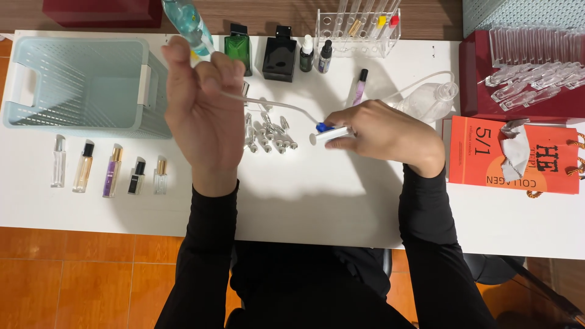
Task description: The recorder is using a syringe to transfer liquid perfume from a larger source into a small travel-sized vial.
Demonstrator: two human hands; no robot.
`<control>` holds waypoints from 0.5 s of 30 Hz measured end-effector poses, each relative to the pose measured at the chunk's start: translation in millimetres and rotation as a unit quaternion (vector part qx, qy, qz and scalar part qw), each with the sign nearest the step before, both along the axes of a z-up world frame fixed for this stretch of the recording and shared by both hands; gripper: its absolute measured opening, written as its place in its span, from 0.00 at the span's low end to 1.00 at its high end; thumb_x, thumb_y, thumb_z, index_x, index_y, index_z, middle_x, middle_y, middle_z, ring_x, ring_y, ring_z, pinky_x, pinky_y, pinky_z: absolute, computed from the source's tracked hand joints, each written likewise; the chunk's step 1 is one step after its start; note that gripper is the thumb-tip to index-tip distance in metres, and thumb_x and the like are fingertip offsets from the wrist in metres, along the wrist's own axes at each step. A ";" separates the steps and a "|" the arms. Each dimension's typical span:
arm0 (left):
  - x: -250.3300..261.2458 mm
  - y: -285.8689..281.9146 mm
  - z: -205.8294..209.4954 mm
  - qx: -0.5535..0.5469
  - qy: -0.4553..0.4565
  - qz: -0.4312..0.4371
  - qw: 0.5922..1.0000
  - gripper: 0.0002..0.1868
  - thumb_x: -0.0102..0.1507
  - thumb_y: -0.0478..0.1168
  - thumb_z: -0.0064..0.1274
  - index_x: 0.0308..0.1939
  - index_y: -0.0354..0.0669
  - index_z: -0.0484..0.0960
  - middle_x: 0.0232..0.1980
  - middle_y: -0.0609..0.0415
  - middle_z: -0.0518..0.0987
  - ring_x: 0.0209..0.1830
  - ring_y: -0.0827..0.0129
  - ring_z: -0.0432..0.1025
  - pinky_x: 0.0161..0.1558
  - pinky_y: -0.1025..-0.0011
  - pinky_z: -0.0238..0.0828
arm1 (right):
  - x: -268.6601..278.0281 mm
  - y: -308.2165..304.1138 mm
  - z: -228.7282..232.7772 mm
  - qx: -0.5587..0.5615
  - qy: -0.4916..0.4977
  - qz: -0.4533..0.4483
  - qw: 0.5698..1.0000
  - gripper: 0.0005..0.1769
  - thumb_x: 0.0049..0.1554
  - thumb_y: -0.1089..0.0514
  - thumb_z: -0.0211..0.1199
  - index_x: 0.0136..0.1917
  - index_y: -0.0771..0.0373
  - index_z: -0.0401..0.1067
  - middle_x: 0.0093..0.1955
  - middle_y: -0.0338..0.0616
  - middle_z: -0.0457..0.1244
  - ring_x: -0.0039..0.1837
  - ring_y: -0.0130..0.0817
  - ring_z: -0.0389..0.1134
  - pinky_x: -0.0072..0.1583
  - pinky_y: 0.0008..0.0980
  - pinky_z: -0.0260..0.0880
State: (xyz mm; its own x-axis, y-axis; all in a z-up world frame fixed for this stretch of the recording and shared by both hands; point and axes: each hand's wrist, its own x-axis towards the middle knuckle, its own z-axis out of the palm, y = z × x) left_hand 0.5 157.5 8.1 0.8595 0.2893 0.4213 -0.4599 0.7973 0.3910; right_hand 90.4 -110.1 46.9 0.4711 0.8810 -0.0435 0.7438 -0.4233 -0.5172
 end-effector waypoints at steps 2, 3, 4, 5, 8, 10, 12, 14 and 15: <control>0.0 1.5 3.6 -0.003 0.007 0.026 1.000 0.11 0.86 0.47 0.36 0.54 0.49 0.70 0.37 0.55 0.80 0.44 0.70 0.69 0.58 0.70 0.60 | -5.3 7.6 14.7 -0.077 0.021 -0.073 0.994 0.18 0.53 0.56 0.70 0.57 0.59 0.79 0.48 0.49 0.73 0.45 0.43 0.75 0.51 0.36 0.73; 2.6 -6.4 24.4 -0.002 0.007 0.025 1.000 0.11 0.86 0.47 0.36 0.54 0.49 0.70 0.37 0.55 0.80 0.44 0.70 0.69 0.58 0.70 0.60 | -3.6 5.2 16.4 -0.077 0.021 -0.074 0.994 0.18 0.53 0.56 0.70 0.57 0.59 0.79 0.48 0.49 0.73 0.45 0.43 0.75 0.51 0.36 0.73; 4.4 -14.6 44.9 0.044 0.064 0.055 0.995 0.14 0.79 0.53 0.36 0.55 0.50 0.70 0.43 0.53 0.82 0.48 0.68 0.71 0.59 0.67 0.63 | -2.2 2.9 18.1 -0.058 0.022 -0.070 0.996 0.17 0.53 0.57 0.71 0.56 0.60 0.80 0.48 0.49 0.73 0.43 0.44 0.75 0.50 0.36 0.73; 6.2 -22.5 65.4 0.092 0.121 0.087 0.984 0.22 0.72 0.60 0.37 0.57 0.50 0.70 0.50 0.50 0.84 0.52 0.65 0.74 0.59 0.65 0.65 | -0.8 0.8 19.7 -0.040 0.022 -0.067 0.997 0.17 0.52 0.58 0.71 0.55 0.60 0.80 0.48 0.48 0.73 0.41 0.44 0.75 0.48 0.36 0.73; 13.8 -27.8 48.4 0.455 -0.104 0.110 0.877 0.05 0.82 0.50 0.44 0.60 0.64 0.73 0.69 0.54 0.72 0.71 0.73 0.68 0.69 0.69 0.67 | 1.7 -10.1 21.5 0.027 0.026 -0.060 0.997 0.20 0.50 0.63 0.69 0.57 0.61 0.79 0.49 0.51 0.72 0.45 0.45 0.75 0.47 0.36 0.74; 13.4 -43.2 44.7 0.521 -0.069 0.095 0.845 0.10 0.77 0.44 0.51 0.62 0.54 0.73 0.69 0.50 0.73 0.66 0.71 0.70 0.64 0.68 0.69 | 0.6 -15.0 25.1 0.047 0.022 -0.063 0.997 0.23 0.48 0.65 0.68 0.59 0.62 0.77 0.49 0.51 0.72 0.47 0.45 0.75 0.48 0.36 0.74; 14.5 -54.6 41.2 0.582 -0.036 0.075 0.809 0.18 0.71 0.40 0.58 0.63 0.44 0.74 0.68 0.46 0.74 0.62 0.70 0.73 0.60 0.67 0.72 | -0.9 -18.1 28.8 0.066 0.018 -0.067 0.995 0.26 0.47 0.67 0.67 0.60 0.64 0.75 0.50 0.50 0.72 0.48 0.45 0.75 0.49 0.36 0.74; 16.5 -61.4 38.4 0.508 0.100 -0.042 0.855 0.17 0.69 0.37 0.57 0.61 0.39 0.75 0.57 0.52 0.83 0.49 0.76 0.78 0.52 0.75 0.75 | -3.4 -19.1 31.9 0.058 0.027 -0.098 0.993 0.30 0.48 0.68 0.67 0.65 0.61 0.72 0.49 0.48 0.73 0.50 0.43 0.76 0.50 0.35 0.75; 17.2 -60.8 35.0 0.508 0.100 -0.043 0.855 0.17 0.69 0.37 0.57 0.61 0.39 0.75 0.57 0.52 0.83 0.49 0.76 0.78 0.52 0.75 0.75 | -3.4 -20.5 32.4 0.058 0.027 -0.099 0.993 0.30 0.48 0.68 0.67 0.65 0.61 0.72 0.49 0.48 0.73 0.50 0.43 0.76 0.50 0.35 0.75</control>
